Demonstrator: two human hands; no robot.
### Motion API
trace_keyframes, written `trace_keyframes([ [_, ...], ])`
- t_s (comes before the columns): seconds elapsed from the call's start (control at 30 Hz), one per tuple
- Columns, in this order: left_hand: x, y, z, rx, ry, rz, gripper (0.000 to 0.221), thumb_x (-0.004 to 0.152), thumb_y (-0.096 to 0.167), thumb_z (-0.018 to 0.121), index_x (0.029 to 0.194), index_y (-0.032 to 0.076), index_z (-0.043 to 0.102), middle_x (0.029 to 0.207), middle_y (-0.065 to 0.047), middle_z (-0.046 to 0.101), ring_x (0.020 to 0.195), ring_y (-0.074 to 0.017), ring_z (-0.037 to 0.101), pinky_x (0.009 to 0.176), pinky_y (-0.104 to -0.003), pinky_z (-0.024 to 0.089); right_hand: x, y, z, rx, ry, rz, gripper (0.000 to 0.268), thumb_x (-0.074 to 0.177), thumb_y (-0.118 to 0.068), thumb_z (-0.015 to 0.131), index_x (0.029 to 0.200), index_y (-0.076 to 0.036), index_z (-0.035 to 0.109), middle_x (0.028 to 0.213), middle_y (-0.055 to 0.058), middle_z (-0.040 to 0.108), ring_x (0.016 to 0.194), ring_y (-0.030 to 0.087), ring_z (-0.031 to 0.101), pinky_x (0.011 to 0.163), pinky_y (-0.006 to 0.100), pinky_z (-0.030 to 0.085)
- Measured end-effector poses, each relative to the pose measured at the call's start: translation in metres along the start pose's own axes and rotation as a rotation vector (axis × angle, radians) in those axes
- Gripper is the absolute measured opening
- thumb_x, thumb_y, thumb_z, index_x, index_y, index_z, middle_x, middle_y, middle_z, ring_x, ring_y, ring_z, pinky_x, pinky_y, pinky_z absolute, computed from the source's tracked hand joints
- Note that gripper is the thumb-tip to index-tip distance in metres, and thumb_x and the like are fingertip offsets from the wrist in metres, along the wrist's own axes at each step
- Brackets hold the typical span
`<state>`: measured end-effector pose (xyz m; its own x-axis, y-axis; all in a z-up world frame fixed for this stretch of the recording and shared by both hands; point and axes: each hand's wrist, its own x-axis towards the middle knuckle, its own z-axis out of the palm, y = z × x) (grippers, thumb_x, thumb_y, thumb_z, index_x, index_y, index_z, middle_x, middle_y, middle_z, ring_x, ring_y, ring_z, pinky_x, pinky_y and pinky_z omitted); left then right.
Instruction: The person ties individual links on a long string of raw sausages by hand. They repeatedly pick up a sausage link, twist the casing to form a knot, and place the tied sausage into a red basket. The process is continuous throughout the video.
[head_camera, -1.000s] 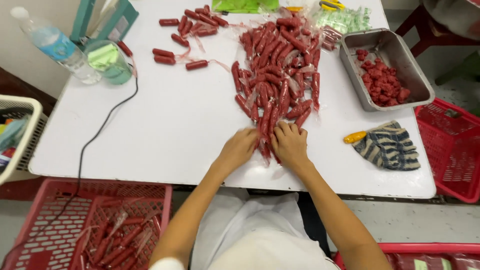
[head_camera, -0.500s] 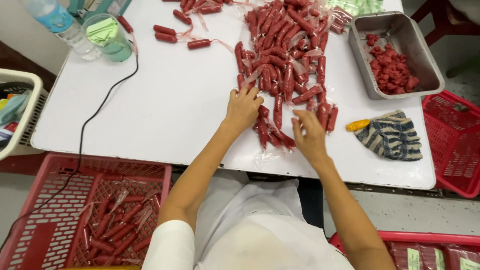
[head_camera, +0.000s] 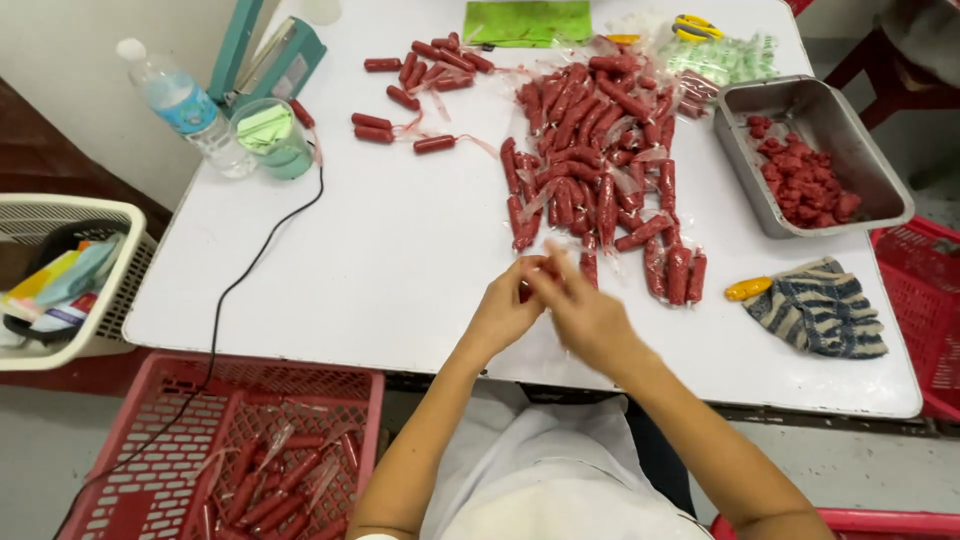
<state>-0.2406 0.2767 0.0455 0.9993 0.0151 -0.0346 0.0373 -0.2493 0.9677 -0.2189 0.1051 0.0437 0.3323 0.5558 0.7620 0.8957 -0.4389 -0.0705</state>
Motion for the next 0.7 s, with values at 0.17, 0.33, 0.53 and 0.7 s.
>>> trace_keyframes([
  [0.17,-0.004,0.031,0.024,0.184,-0.128,0.042,0.045,0.094,0.033,0.063,0.132,0.01,0.061,0.115,-0.025,0.072,0.113,-0.0454,0.067,0.096,-0.053,0.055,-0.017,0.072,-0.017,-0.146,-0.056,-0.02,0.028,0.1,-0.001,0.055,0.123,-0.011,0.067,0.103,0.008,0.064,0.087,0.028,0.068,0.073,0.034,0.055],
  [0.33,0.01,0.034,0.075,-0.007,-0.338,0.171,0.027,0.105,0.028,0.052,0.101,0.006,0.068,0.076,-0.016,0.074,0.083,-0.0312,0.075,0.076,-0.043,0.059,-0.021,0.097,-0.076,-0.177,-0.058,-0.102,0.02,0.097,0.006,0.059,0.112,-0.002,0.068,0.095,0.012,0.058,0.081,0.032,0.059,0.069,0.04,0.05],
  [0.53,0.043,0.031,0.114,-0.733,-0.635,-0.207,0.03,0.108,0.032,0.054,0.113,0.004,0.062,0.082,-0.019,0.07,0.068,-0.0289,0.076,0.057,-0.039,0.066,-0.048,0.111,-0.122,-0.405,-0.2,0.159,0.017,0.092,-0.001,0.068,0.107,-0.01,0.067,0.095,0.002,0.059,0.088,0.021,0.063,0.072,0.028,0.052],
  [0.7,0.066,0.011,0.118,-0.608,-0.604,-0.169,0.025,0.105,0.019,0.055,0.122,0.004,0.063,0.087,-0.014,0.069,0.07,-0.0205,0.073,0.058,-0.03,0.064,-0.013,0.069,-0.145,-0.273,-0.397,0.358,0.046,0.093,-0.004,0.057,0.138,-0.009,0.05,0.137,0.012,0.056,0.092,0.038,0.07,0.063,0.047,0.06],
])
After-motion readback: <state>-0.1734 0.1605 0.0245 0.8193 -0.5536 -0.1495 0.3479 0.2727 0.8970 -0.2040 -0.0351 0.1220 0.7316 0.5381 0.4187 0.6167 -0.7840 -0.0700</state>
